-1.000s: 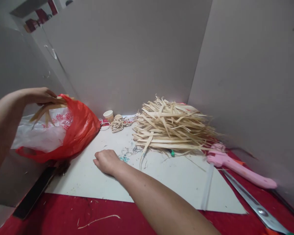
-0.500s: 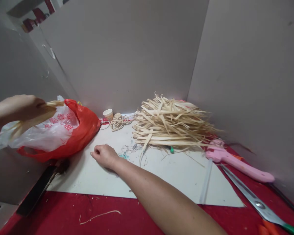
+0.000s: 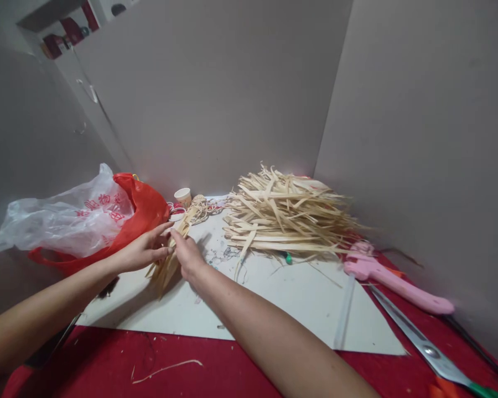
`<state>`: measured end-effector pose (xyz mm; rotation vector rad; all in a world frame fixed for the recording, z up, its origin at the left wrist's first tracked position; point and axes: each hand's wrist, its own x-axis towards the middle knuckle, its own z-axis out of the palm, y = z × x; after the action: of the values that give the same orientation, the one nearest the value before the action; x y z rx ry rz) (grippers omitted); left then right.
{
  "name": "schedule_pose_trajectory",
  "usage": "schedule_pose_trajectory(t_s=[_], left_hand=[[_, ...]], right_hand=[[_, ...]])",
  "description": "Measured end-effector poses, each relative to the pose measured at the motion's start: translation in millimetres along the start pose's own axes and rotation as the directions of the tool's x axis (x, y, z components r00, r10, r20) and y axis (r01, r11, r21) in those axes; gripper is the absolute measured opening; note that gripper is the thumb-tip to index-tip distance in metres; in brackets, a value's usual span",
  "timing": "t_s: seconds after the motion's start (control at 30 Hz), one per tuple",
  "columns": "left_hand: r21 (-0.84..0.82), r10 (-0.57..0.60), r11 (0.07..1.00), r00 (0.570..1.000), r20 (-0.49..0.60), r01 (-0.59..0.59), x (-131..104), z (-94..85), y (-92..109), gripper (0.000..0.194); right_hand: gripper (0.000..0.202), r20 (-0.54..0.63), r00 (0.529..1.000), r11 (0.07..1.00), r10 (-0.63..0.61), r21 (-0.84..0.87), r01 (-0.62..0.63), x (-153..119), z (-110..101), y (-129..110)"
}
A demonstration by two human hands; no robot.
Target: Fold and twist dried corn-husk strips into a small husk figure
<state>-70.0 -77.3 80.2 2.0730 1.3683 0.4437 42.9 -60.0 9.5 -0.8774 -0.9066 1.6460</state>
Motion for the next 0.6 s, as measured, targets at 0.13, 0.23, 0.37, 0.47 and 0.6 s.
schedule_pose_trajectory(t_s=[0.13,0.23,0.37,0.47,0.6], left_hand=[[0.108,-0.022,0.993,0.980,-0.196,0.044,-17.3,-43.3,0.5,0.060],[0.387,-0.009,0.890,0.858,-0.513,0.241,-31.9,-90.9,-0.3,0.051],[0.605,0.110,0.512,0.652,-0.750,0.610,-43.0,-141.7,-18.1,0.074],[0.595,-0.103,0.385,0.673,-0.732,0.706,-37.2,-158.1,-44.2,0.085],[0.586,-0.393,0.497,0.768,-0.506,0.640,-8.4,-156.9,-77.0,0.048]], right_hand=[[0.012,-0.231,0.973,0.995,-0.007,0.094,0.029,11.3,-17.1,-28.0],[0.005,-0.281,0.952,0.981,-0.125,0.105,0.160,9.2,-30.3,-61.1],[0.016,-0.179,0.854,0.813,-0.488,-0.448,0.371,-5.6,-46.1,-101.4],[0.016,0.002,0.777,0.362,-0.630,-0.884,0.296,-15.0,-51.8,-111.7],[0.019,0.099,0.919,0.022,-0.381,-0.993,0.116,-11.1,-51.0,-92.2]])
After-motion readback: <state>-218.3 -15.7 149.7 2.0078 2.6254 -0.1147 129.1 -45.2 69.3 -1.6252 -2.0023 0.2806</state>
